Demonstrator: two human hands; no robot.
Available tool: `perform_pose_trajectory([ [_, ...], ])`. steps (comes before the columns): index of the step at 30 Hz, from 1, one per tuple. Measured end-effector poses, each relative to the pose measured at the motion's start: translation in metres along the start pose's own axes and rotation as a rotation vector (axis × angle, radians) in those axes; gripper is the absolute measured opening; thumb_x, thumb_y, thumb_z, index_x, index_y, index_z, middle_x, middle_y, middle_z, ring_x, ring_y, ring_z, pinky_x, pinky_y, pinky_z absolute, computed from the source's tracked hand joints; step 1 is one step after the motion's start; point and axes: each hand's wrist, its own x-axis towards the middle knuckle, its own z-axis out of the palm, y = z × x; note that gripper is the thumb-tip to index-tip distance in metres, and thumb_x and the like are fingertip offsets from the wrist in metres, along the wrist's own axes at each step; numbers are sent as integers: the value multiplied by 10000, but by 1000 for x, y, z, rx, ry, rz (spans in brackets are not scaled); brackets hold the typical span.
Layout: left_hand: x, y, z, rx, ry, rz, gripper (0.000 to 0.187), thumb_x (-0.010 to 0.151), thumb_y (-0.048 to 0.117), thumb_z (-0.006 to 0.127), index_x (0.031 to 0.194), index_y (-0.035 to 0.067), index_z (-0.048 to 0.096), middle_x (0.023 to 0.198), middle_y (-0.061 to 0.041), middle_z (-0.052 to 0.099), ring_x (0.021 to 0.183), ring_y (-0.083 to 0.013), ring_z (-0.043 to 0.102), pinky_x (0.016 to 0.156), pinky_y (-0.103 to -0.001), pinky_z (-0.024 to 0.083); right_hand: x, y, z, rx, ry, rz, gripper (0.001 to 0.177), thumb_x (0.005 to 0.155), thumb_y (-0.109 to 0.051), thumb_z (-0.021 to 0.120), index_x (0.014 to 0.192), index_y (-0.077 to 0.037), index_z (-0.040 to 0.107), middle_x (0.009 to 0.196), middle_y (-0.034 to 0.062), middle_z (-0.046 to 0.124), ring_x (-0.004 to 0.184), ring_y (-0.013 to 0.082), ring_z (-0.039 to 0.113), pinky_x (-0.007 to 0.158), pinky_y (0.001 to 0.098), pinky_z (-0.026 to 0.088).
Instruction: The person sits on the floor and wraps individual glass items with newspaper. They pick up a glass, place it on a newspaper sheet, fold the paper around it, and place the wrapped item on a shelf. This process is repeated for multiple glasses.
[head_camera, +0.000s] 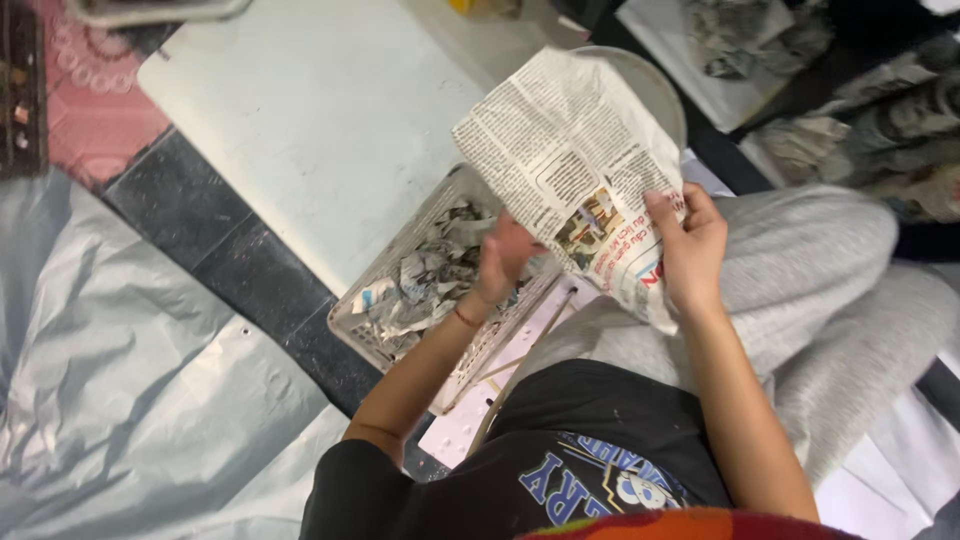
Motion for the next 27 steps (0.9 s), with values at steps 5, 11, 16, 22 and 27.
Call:
perform_pose_trajectory([
  [5, 26, 21, 118, 227, 192, -72, 668, 991, 434, 695, 1414, -46, 504, 1381, -167, 599, 1249, -191, 579, 1086, -369, 478, -28, -19, -40, -124, 159, -222, 230, 1026, -40, 752, 1083, -6, 531, 1005, 40, 656, 882, 42, 610, 772, 202, 517],
  [11, 56, -5, 173, 475, 189, -224, 444, 1003, 263, 719, 1258, -80, 599, 1198, -147, 710, 1052, -140, 634, 921, -279, 529, -66, -51, -105, -39, 345, -74, 233, 952, -71, 713, 1101, -55, 536, 961, 68, 711, 780, 55, 655, 655, 193, 540],
  [16, 63, -37, 201, 439, -60, -193, 521, 1031, 245, 699, 1388, -43, 449, 1354, -166, 624, 1183, -166, 626, 994, -291, 523, -99, -21, -187, -179, 479, -137, 167, 983, -43, 749, 1083, 16, 629, 987, 54, 698, 859, 69, 624, 738, 215, 506],
  [22, 109, -29, 246, 921, -444, 1, 1066, 925, 247, 809, 1607, 64, 10, 1551, -243, 353, 1398, -314, 456, 1140, -400, 417, -135, -15, -268, -252, 364, -17, 129, 931, -92, 688, 1054, -58, 681, 947, 40, 720, 824, 46, 638, 711, 232, 528],
  [27, 158, -55, 277, 1212, -845, -234, 815, 935, 302, 829, 1600, 139, 387, 1584, -184, 503, 1468, -330, 497, 1204, -421, 424, -152, -27, -283, -653, 508, -25, 361, 906, -291, 811, 1072, -52, 597, 916, 149, 784, 759, 165, 727, 644, 315, 544],
])
